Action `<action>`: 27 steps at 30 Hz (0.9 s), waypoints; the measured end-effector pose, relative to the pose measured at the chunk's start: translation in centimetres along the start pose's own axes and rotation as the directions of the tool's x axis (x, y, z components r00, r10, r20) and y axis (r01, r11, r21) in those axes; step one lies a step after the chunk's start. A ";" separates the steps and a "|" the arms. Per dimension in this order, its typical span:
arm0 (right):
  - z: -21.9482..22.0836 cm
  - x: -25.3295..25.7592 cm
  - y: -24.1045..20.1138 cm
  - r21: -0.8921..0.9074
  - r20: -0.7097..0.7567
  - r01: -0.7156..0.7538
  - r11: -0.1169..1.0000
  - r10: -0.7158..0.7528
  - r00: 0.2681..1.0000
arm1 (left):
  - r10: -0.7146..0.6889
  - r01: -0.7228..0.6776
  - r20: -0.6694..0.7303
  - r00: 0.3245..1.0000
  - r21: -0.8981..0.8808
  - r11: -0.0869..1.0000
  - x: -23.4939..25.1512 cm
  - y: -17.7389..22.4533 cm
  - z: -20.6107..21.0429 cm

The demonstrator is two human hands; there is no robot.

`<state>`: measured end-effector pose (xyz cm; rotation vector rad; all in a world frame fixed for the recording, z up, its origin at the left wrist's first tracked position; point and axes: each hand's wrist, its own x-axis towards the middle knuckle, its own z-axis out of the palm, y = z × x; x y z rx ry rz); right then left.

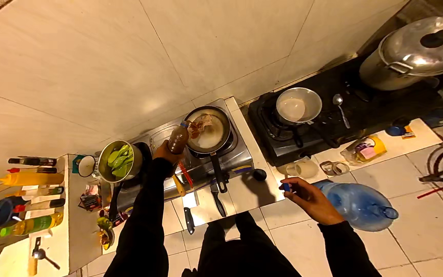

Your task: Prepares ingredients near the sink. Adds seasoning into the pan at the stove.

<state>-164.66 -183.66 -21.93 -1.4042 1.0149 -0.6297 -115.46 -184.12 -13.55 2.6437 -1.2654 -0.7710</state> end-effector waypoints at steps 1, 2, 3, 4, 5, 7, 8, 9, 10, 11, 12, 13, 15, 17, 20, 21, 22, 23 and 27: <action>0.1 0.0 0.1 -0.001 -0.001 0.001 1.000 -0.001 1.000 | -0.012 0.012 0.025 1.000 0.003 1.000 0.1 0.2 -0.2; 0.1 0.0 0.1 0.000 0.001 0.001 1.000 -0.001 1.000 | -0.014 0.014 0.037 0.999 0.006 1.000 0.3 0.3 -0.4; 0.1 0.0 0.1 0.002 0.003 0.001 1.000 -0.001 1.000 | -0.013 0.013 0.040 0.999 0.011 1.000 0.3 0.3 -0.5; 0.1 0.0 0.1 0.007 0.004 0.005 1.000 -0.005 1.000 | -0.013 0.013 0.041 0.999 0.014 1.000 0.3 0.2 -0.5; 0.1 0.0 0.1 0.007 0.005 0.004 1.000 -0.004 1.000 | -0.013 0.013 0.042 0.999 0.014 1.000 0.4 0.2 -0.5; 0.1 -0.1 0.2 0.011 0.007 0.000 1.000 -0.001 1.000 | -0.013 0.012 0.040 0.999 0.017 1.000 0.3 0.3 -0.5; 0.1 -0.1 0.2 0.014 0.009 0.004 1.000 -0.004 1.000 | -0.013 0.012 0.043 0.999 0.024 1.000 0.2 0.4 -0.6; 0.1 -0.1 0.2 0.016 0.010 0.009 1.000 -0.009 1.000 | -0.015 0.014 0.047 0.999 0.031 0.999 0.1 0.6 -0.7; 0.1 -0.1 0.1 0.014 0.014 0.010 1.000 -0.011 1.000 | -0.020 0.018 0.049 0.999 0.035 0.999 0.0 0.7 -0.8; 0.1 -0.2 0.1 0.013 0.016 0.007 1.000 -0.008 1.000 | -0.028 0.026 0.052 0.998 0.037 0.999 0.0 0.8 -0.8; 0.1 -0.2 0.1 0.017 0.018 0.004 1.000 -0.004 1.000 | -0.036 0.034 0.054 0.998 0.038 0.999 0.0 0.9 -0.9; 0.2 -0.2 0.2 0.024 0.017 0.002 1.000 -0.002 1.000 | -0.041 0.039 0.053 0.998 0.039 0.998 -0.1 1.0 -0.9; 0.2 -0.3 0.2 0.026 0.020 -0.001 1.000 0.000 1.000 | -0.041 0.039 0.051 0.998 0.033 0.999 -0.1 0.9 -0.7; 0.2 -0.3 0.3 0.028 0.025 -0.007 1.000 0.007 1.000 | -0.005 0.005 0.010 1.000 0.024 1.000 0.1 0.0 -0.1; 0.3 -0.3 0.3 0.031 0.037 -0.007 0.999 0.006 0.999 | 0.022 -0.022 -0.007 1.000 0.015 1.000 0.3 -0.6 0.2; 0.3 -0.3 0.3 0.030 0.039 -0.008 1.000 0.007 0.999 | 0.023 -0.023 -0.010 1.000 0.019 1.000 0.4 -0.6 0.2; 0.4 -0.3 0.3 0.030 0.040 -0.007 1.000 0.006 0.999 | 0.018 -0.018 -0.006 1.000 0.024 1.000 0.4 -0.5 0.1; 0.4 -0.3 0.2 0.032 0.043 -0.006 0.999 0.005 0.999 | 0.006 -0.007 0.009 1.000 0.027 1.000 0.4 -0.1 -0.2; 0.3 -0.1 0.3 0.042 0.053 0.002 0.999 -0.004 0.999 | -0.038 0.033 0.064 0.997 0.066 0.997 0.4 1.0 -1.0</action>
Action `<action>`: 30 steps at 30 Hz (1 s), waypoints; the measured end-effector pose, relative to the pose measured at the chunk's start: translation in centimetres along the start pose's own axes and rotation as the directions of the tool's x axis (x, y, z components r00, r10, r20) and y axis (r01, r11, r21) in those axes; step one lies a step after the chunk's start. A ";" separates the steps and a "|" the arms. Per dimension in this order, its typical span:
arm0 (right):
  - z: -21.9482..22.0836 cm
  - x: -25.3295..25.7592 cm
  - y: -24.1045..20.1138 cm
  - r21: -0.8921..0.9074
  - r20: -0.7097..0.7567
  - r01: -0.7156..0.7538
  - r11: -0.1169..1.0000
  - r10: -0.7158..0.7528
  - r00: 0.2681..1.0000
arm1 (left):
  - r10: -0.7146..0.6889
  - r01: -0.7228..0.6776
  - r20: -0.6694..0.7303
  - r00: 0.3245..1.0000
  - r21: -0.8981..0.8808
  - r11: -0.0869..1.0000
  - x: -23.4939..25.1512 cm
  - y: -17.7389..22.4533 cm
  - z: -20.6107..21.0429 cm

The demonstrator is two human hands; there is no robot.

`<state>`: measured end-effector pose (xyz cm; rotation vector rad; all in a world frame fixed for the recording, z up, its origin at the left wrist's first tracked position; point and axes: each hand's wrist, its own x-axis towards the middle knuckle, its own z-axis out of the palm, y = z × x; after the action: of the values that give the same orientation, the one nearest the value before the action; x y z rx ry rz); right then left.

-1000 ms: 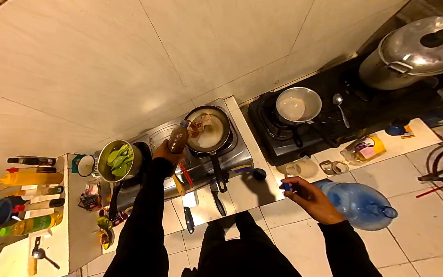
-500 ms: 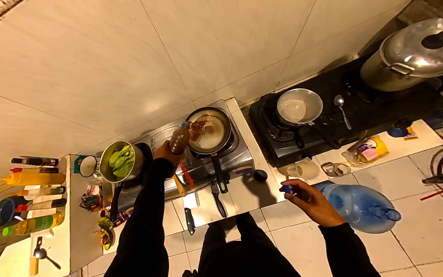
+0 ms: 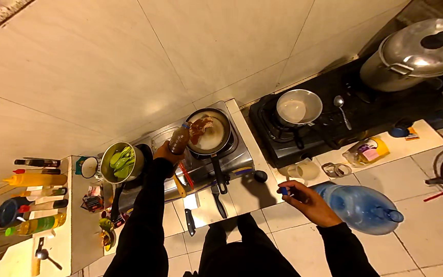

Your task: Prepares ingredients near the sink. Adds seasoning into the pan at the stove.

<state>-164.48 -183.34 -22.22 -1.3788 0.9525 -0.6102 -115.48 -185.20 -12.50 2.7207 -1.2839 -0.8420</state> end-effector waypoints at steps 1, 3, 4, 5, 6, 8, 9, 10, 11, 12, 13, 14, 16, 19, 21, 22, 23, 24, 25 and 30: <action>0.0 0.0 0.0 0.000 0.001 0.002 1.000 -0.002 1.000 | -0.001 0.001 -0.006 1.000 0.002 1.000 0.0 0.1 0.0; -0.1 0.1 0.0 -0.001 0.003 0.006 1.000 -0.006 1.000 | -0.008 0.008 -0.012 1.000 -0.001 1.000 -0.2 0.3 -0.1; -0.1 0.1 0.0 0.001 0.004 0.007 1.000 -0.007 1.000 | -0.010 0.010 -0.012 1.000 -0.001 1.000 -0.3 0.3 -0.1; -0.1 0.1 0.1 0.009 0.005 0.005 1.000 -0.005 1.000 | -0.007 0.007 -0.014 1.000 -0.003 1.000 -0.4 0.3 -0.2; -0.1 0.1 0.1 0.023 0.004 0.001 1.000 -0.001 1.000 | 0.001 -0.001 -0.019 1.000 -0.006 1.000 -0.3 0.2 -0.1; -0.1 0.1 0.0 0.064 0.006 -0.023 0.998 0.023 1.000 | 0.027 -0.028 -0.031 0.999 -0.031 0.999 0.1 -0.3 0.2; 0.1 0.2 0.1 0.093 0.007 -0.048 0.995 0.047 0.999 | 0.040 -0.042 -0.045 0.998 -0.055 0.998 0.3 -0.5 0.4; 0.3 0.3 0.0 0.126 0.019 -0.084 0.988 0.082 0.996 | 0.055 -0.060 -0.067 0.996 -0.084 0.995 0.4 -0.8 0.7; 0.6 0.4 0.1 0.165 0.041 -0.129 0.978 0.124 0.991 | 0.066 -0.078 -0.095 0.993 -0.126 0.989 0.3 -0.8 0.9; 1.0 0.6 0.3 0.202 0.075 -0.177 0.963 0.165 0.983 | 0.074 -0.096 -0.126 0.989 -0.183 0.978 0.0 -0.7 1.2; 1.5 0.8 0.7 0.233 0.111 -0.224 0.946 0.203 0.973 | 0.082 -0.120 -0.162 0.983 -0.244 0.962 -0.3 -0.5 1.4; 2.3 1.0 1.2 0.254 0.139 -0.271 0.929 0.242 0.960 | 0.089 -0.148 -0.202 0.975 -0.299 0.943 -0.7 -0.3 1.7; 4.4 1.6 2.1 0.251 0.140 -0.339 0.907 0.313 0.939 | 0.115 -0.221 -0.274 0.955 -0.396 0.891 -1.5 -0.1 2.2; 8.6 2.9 3.6 0.008 -0.006 -0.270 0.963 0.270 0.963 | 0.122 -0.293 -0.352 0.928 -0.487 0.823 -2.1 0.6 2.8; 11.5 4.2 4.4 -0.233 -0.046 -0.171 0.958 0.164 0.985 | 0.127 -0.345 -0.411 0.903 -0.515 0.785 -2.5 1.2 3.0; 12.8 5.1 4.5 -0.325 -0.033 -0.146 0.934 0.143 0.989 | 0.132 -0.369 -0.437 0.890 -0.521 0.770 -2.7 1.4 3.1; 13.9 6.0 4.4 -0.401 -0.009 -0.142 0.905 0.151 0.988 | 0.135 -0.393 -0.461 0.877 -0.527 0.754 -3.1 1.6 3.2; 14.9 6.9 4.2 -0.468 0.012 -0.146 0.872 0.171 0.985 | 0.136 -0.414 -0.481 0.866 -0.538 0.734 -3.6 1.8 3.3; 15.8 7.7 4.2 -0.520 0.022 -0.152 0.841 0.191 0.981 | 0.136 -0.429 -0.494 0.859 -0.549 0.717 -4.3 1.9 3.3; 18.5 9.5 5.8 -0.685 -0.004 -0.138 0.716 0.185 0.983 | 0.133 -0.509 -0.565 0.814 -0.586 0.630 -9.7 0.7 4.4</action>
<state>-145.00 -180.67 -31.06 -1.9242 1.3034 -0.0502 -123.06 -177.74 -11.64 1.8012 -0.9964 -0.4395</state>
